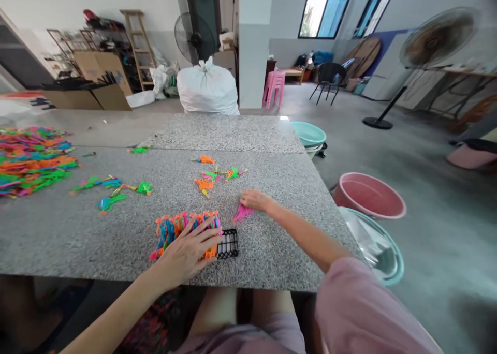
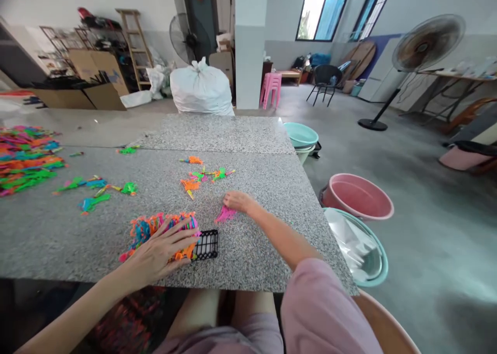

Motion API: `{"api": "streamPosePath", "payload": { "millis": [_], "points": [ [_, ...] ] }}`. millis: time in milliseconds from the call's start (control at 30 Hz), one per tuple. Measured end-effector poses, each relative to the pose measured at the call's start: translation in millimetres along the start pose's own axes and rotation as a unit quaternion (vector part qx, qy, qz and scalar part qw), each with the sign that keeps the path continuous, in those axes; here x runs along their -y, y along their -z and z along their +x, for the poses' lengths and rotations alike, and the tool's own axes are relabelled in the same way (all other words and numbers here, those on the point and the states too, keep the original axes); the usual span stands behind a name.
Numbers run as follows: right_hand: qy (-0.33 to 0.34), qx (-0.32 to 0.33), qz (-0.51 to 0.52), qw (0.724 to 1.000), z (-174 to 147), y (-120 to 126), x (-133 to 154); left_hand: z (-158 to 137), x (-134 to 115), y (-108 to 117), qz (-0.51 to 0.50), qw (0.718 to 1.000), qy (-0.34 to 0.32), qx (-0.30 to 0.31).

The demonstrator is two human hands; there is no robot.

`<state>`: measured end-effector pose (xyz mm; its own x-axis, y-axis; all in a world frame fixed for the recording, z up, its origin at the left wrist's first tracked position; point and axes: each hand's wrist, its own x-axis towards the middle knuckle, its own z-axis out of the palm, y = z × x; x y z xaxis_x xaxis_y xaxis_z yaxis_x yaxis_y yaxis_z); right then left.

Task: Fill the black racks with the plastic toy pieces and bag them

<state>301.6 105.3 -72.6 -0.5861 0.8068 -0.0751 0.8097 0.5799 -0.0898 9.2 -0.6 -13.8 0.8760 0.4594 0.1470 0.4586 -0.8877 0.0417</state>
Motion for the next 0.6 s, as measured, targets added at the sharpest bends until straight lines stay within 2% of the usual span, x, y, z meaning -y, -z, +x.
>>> {"api": "streamPosePath", "payload": {
  "millis": [100, 167, 200, 233, 300, 333, 367, 400, 467, 533, 600],
  "points": [
    [-0.074, -0.02, 0.02, 0.997, -32.1, -6.7, 3.5, -0.4, -1.3, -1.8, -0.024, 1.0, 0.015, 0.005],
    [-0.148, -0.037, 0.105, 0.983, -54.1, -18.5, 28.2, -0.1, -2.1, -2.6, -0.037, 0.999, 0.027, 0.001],
    [-0.199, -0.046, 0.202, 0.958, -63.6, -26.2, 47.6, 0.3, -2.6, -2.6, -0.043, 0.999, 0.032, 0.001],
    [-0.228, -0.043, 0.339, 0.911, -71.3, -34.6, 70.3, 0.8, -3.1, -2.3, -0.047, 0.998, 0.035, 0.001],
    [-0.224, -0.051, 0.557, 0.798, -79.3, -50.7, 118.3, 1.6, -4.0, -1.2, -0.049, 0.998, 0.036, 0.006],
    [-0.222, -0.071, 0.61, 0.758, -79.4, -57.0, 139.6, 1.9, -4.3, -0.6, -0.05, 0.998, 0.034, 0.008],
    [-0.23, -0.095, 0.624, 0.741, -77.4, -61.5, 157.0, 2.0, -4.5, -0.1, -0.052, 0.998, 0.033, 0.009],
    [-0.236, -0.118, 0.609, 0.748, -73.7, -63.7, 169.7, 2.0, -4.5, 0.1, -0.054, 0.998, 0.032, 0.008],
    [-0.256, -0.143, 0.511, 0.808, -64.4, -62.2, 181.6, 1.7, -4.2, 0.1, -0.059, 0.998, 0.031, 0.004],
    [-0.265, -0.126, 0.394, 0.871, -57.3, -55.2, 181.0, 1.4, -4.2, -0.3, -0.059, 0.998, 0.033, 0.002],
    [-0.271, -0.086, 0.316, 0.905, -54.8, -47.0, 177.1, 1.2, -5.1, -0.6, -0.057, 0.998, 0.038, 0.005]
  ]
}}
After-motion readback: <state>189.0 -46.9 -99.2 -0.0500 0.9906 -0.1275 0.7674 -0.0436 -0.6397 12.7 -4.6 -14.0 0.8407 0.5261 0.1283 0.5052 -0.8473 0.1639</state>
